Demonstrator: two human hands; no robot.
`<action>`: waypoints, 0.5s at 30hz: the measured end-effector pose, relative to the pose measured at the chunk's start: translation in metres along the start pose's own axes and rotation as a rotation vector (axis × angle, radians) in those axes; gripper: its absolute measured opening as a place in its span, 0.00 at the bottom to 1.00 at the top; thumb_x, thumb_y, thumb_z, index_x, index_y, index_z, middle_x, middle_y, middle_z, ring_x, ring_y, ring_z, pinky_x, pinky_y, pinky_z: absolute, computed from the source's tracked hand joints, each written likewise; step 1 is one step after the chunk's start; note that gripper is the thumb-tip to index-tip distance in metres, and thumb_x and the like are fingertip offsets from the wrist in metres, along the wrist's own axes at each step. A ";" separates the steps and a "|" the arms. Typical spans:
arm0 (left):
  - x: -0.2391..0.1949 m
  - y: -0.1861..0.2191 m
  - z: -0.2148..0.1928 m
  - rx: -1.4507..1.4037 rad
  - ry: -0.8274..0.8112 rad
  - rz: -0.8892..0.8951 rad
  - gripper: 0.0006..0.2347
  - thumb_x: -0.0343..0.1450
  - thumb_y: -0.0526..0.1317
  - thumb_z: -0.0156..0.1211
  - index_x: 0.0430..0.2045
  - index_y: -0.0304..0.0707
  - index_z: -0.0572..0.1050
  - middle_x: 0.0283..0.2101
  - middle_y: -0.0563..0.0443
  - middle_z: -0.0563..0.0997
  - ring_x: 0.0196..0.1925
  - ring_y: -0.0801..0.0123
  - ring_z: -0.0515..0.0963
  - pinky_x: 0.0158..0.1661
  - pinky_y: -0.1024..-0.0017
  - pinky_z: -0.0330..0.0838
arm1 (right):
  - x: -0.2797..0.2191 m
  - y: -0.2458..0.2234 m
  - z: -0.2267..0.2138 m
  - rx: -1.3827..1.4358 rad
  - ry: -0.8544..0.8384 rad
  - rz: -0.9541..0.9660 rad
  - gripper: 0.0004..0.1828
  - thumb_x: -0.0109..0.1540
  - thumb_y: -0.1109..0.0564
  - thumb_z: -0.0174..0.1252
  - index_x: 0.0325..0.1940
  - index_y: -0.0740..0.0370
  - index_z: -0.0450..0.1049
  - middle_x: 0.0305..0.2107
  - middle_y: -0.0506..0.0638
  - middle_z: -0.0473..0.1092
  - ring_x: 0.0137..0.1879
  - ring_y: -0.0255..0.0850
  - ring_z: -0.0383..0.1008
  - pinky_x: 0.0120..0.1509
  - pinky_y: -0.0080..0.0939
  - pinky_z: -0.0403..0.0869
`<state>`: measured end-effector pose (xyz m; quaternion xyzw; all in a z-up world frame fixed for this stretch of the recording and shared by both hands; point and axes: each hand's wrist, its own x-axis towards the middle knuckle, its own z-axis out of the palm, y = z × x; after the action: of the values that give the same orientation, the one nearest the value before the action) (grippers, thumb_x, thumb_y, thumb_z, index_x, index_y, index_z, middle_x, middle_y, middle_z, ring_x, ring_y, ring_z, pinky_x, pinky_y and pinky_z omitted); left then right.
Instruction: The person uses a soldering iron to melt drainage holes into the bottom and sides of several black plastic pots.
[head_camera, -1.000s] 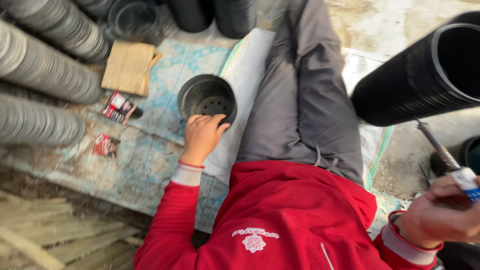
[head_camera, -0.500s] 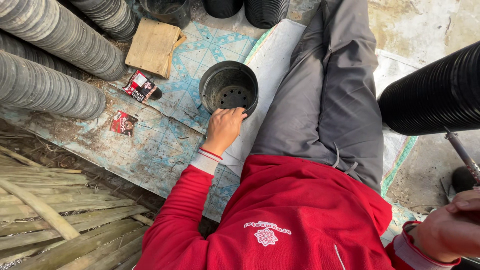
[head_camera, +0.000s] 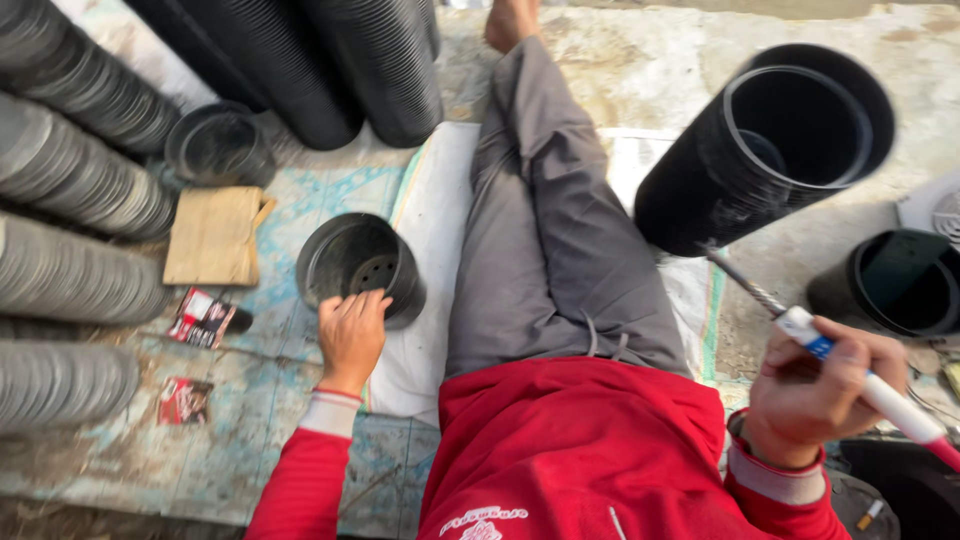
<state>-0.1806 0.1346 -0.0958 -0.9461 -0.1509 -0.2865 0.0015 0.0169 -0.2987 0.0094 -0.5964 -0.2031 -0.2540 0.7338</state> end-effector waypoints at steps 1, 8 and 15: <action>-0.004 0.001 0.000 0.021 -0.009 -0.016 0.05 0.74 0.41 0.60 0.35 0.42 0.77 0.32 0.57 0.81 0.36 0.67 0.79 0.44 0.64 0.64 | 0.000 -0.003 0.003 0.017 0.003 0.020 0.21 0.79 0.48 0.49 0.43 0.70 0.64 0.15 0.54 0.58 0.18 0.40 0.60 0.26 0.35 0.62; -0.013 0.005 0.002 0.101 0.040 -0.012 0.05 0.74 0.42 0.61 0.35 0.43 0.78 0.31 0.59 0.80 0.35 0.70 0.78 0.45 0.66 0.63 | -0.003 -0.003 0.005 0.069 0.009 0.024 0.20 0.75 0.50 0.52 0.41 0.73 0.65 0.16 0.56 0.61 0.17 0.39 0.60 0.24 0.34 0.62; 0.000 0.005 -0.018 0.079 0.150 -0.024 0.07 0.76 0.43 0.60 0.36 0.39 0.77 0.31 0.55 0.80 0.34 0.67 0.78 0.45 0.64 0.62 | -0.004 -0.001 0.008 0.097 -0.006 0.021 0.20 0.75 0.50 0.52 0.42 0.73 0.66 0.17 0.57 0.62 0.18 0.40 0.61 0.25 0.35 0.64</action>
<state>-0.1887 0.1281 -0.0799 -0.9194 -0.1728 -0.3502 0.0469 0.0135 -0.2909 0.0093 -0.5629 -0.2112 -0.2343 0.7639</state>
